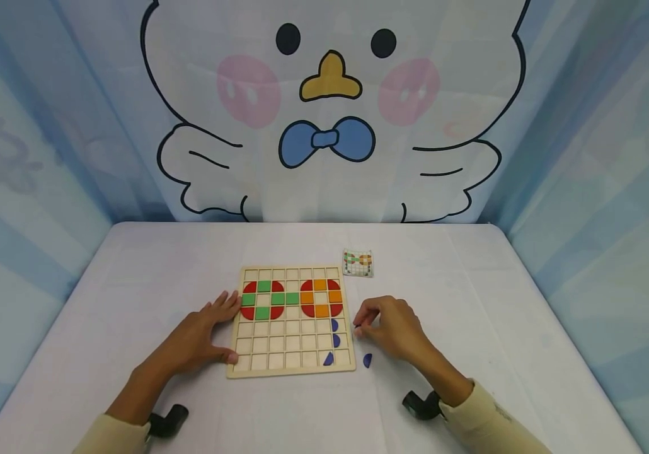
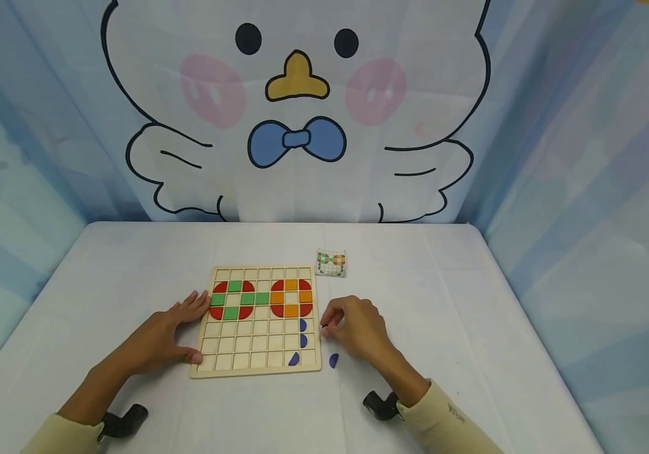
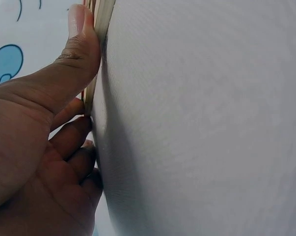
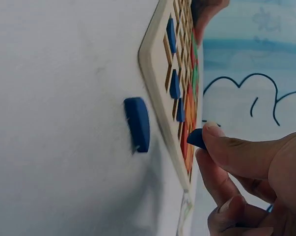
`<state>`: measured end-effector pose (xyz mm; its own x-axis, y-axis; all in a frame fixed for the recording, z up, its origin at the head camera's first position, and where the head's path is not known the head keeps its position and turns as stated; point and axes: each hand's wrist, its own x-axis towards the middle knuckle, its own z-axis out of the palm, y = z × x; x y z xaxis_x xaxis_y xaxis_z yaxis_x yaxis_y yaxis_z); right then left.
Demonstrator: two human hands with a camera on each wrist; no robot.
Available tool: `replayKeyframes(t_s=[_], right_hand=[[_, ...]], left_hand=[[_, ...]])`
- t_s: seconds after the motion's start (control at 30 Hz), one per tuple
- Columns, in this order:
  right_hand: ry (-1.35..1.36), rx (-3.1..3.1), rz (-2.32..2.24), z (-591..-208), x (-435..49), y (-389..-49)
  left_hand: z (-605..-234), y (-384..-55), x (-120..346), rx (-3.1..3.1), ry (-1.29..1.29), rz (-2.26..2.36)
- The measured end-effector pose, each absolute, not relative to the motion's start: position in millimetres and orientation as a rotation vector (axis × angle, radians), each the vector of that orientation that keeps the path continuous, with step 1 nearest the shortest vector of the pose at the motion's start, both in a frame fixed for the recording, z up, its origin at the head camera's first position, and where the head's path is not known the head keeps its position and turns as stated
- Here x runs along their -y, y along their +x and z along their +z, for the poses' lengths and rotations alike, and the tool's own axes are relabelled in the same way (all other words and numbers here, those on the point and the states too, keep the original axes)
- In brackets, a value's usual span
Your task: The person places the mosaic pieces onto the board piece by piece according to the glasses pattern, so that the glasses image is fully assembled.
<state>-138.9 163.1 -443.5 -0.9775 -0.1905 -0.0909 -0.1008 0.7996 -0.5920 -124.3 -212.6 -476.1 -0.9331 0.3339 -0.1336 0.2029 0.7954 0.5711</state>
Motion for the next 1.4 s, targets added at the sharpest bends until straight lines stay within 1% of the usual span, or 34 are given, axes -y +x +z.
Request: replayKeyframes(t_s=[0.3, 0.53, 0.73, 1.1, 1.4], right_hand=[[-0.451, -2.792, -0.993, -435, -120, -148], [-0.661, -2.706, -1.027, -439, -82, -158], [-0.775, -2.656, -0.990, -442, -47, -167], [-0.837, -2.600, -0.902, -453, -1, -179], [-0.808, -2.654, -0.764, -452, 12, -179]], left_hand=[[-474, -124, 212, -2.755, 0.413, 0.845], [-473, -123, 212, -2.762, 0.427, 0.848], [-474, -124, 214, -2.756, 0.437, 0.852], [-477, -125, 218, -2.768, 0.487, 0.885], [-477, -124, 219, -2.782, 0.524, 0.892]])
